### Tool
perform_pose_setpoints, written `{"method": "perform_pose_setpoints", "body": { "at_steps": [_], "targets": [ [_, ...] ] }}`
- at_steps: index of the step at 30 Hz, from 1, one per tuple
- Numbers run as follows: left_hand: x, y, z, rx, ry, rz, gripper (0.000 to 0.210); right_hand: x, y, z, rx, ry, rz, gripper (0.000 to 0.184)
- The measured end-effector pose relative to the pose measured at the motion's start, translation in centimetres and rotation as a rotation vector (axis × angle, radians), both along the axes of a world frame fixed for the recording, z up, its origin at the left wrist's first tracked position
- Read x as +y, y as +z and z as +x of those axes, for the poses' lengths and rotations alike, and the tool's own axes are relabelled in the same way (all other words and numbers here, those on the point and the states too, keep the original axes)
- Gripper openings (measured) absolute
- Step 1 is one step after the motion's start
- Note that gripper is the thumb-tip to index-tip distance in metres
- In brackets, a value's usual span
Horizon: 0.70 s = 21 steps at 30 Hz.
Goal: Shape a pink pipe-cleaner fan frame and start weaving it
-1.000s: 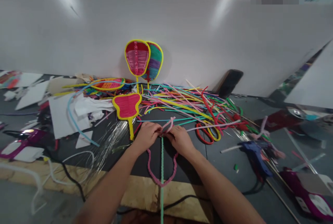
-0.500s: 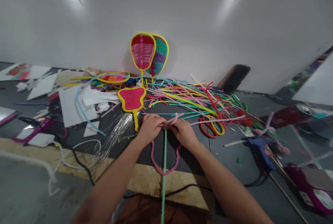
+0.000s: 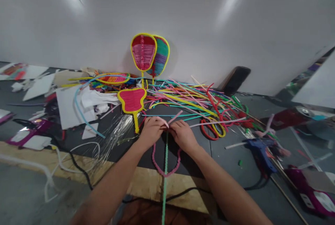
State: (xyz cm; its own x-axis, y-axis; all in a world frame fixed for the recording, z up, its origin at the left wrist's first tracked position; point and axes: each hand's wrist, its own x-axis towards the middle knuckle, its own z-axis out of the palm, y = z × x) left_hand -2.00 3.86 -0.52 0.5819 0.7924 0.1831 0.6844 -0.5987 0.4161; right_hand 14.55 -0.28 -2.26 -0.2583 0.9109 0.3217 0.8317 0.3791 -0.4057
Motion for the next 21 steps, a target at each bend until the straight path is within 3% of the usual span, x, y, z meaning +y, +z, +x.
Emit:
{"method": "perform_pose_setpoints", "body": {
  "at_steps": [15,21],
  "targets": [
    [-0.38,0.32,0.38,-0.027,-0.038,0.071,0.023,0.26,-0.32,0.16,0.13,-0.027,-0.045,0.014],
    [-0.04,0.28,0.81,-0.03,0.037,0.102,0.023,0.23,-0.16,0.3,0.246,-0.036,-0.083,0.012]
  ]
}}
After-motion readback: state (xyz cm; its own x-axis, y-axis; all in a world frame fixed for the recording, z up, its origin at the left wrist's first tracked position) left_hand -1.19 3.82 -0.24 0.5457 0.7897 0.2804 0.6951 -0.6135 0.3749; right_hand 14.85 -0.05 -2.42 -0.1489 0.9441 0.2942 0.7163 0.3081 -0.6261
